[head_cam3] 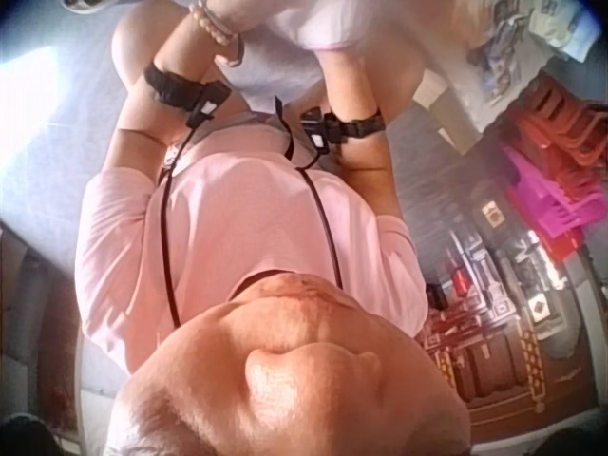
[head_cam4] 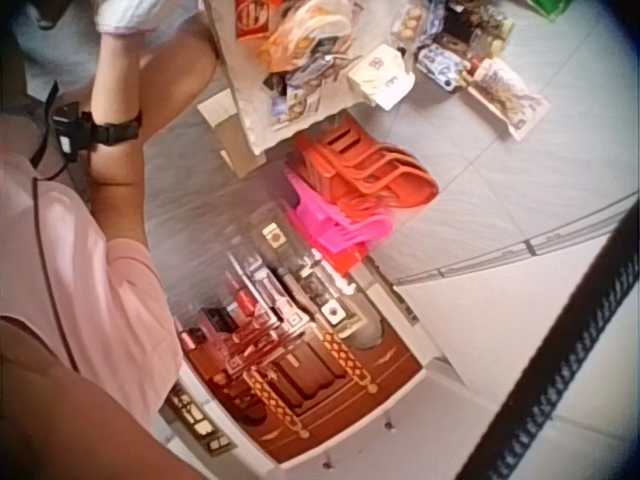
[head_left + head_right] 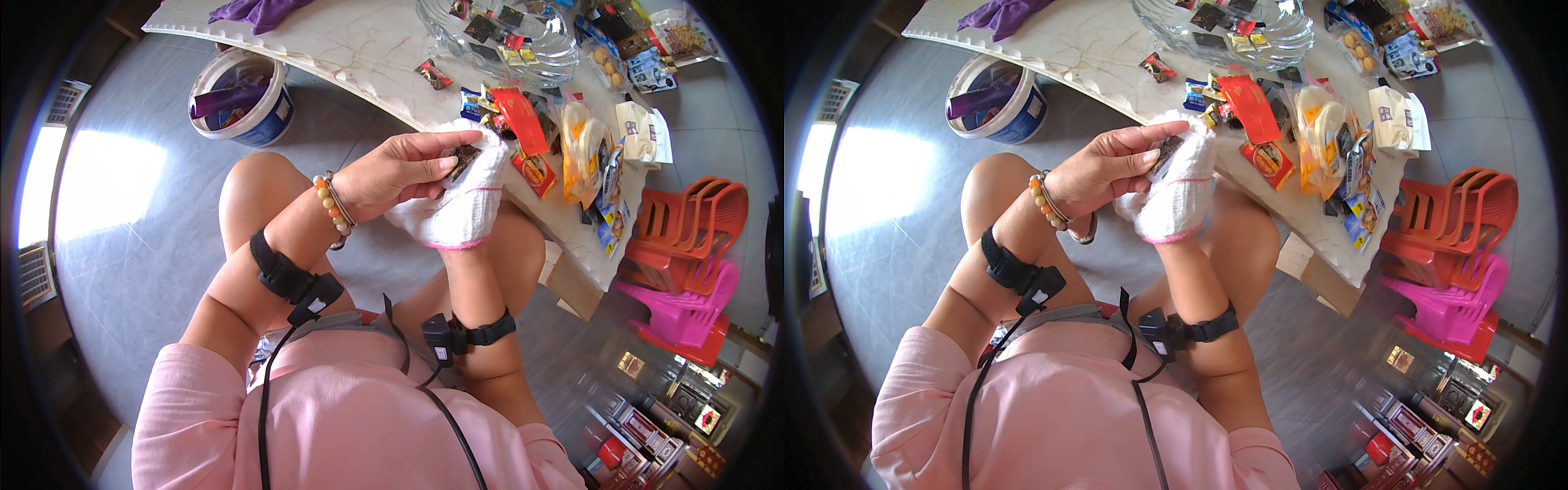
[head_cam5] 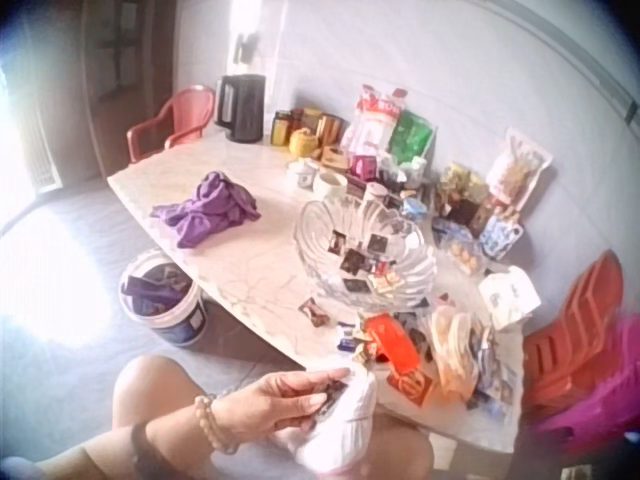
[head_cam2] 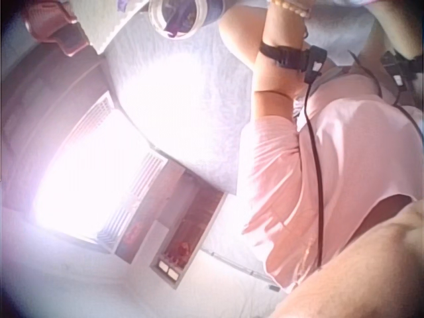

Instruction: The person wipes small objects with a white cloth, picking them up from a table and returning them.

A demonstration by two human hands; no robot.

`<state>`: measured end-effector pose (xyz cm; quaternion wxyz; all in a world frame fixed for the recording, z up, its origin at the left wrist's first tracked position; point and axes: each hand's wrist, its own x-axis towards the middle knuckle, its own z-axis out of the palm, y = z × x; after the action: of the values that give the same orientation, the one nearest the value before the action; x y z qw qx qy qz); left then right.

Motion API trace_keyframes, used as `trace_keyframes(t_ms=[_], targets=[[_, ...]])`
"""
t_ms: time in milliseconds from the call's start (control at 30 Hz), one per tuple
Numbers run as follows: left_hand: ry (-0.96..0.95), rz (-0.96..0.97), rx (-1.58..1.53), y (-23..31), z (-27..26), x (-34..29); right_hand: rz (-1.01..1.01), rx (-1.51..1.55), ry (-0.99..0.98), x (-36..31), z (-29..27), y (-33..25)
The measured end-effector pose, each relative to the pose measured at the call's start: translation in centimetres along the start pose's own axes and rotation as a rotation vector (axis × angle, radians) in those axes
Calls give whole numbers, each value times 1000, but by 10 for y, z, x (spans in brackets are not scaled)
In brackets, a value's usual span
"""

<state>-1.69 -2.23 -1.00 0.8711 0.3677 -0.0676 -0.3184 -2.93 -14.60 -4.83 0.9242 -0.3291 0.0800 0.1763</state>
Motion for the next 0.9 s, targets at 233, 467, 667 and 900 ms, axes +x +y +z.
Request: trace_keyframes(t_ms=[233, 467, 667, 900], targets=[[130, 92, -153, -6, -3, -1, -21, -268, 144, -2, 20, 3], [57, 40, -152, -2, -8, 0, -431, -1168, 4, 2, -1, 10], [-33, -27, -38, 1, -3, 0, -375, -1537, 35, -1, -8, -8], [9, -31, 372, 6, -4, -7, -99, -449, 117, 1, 4, -5]])
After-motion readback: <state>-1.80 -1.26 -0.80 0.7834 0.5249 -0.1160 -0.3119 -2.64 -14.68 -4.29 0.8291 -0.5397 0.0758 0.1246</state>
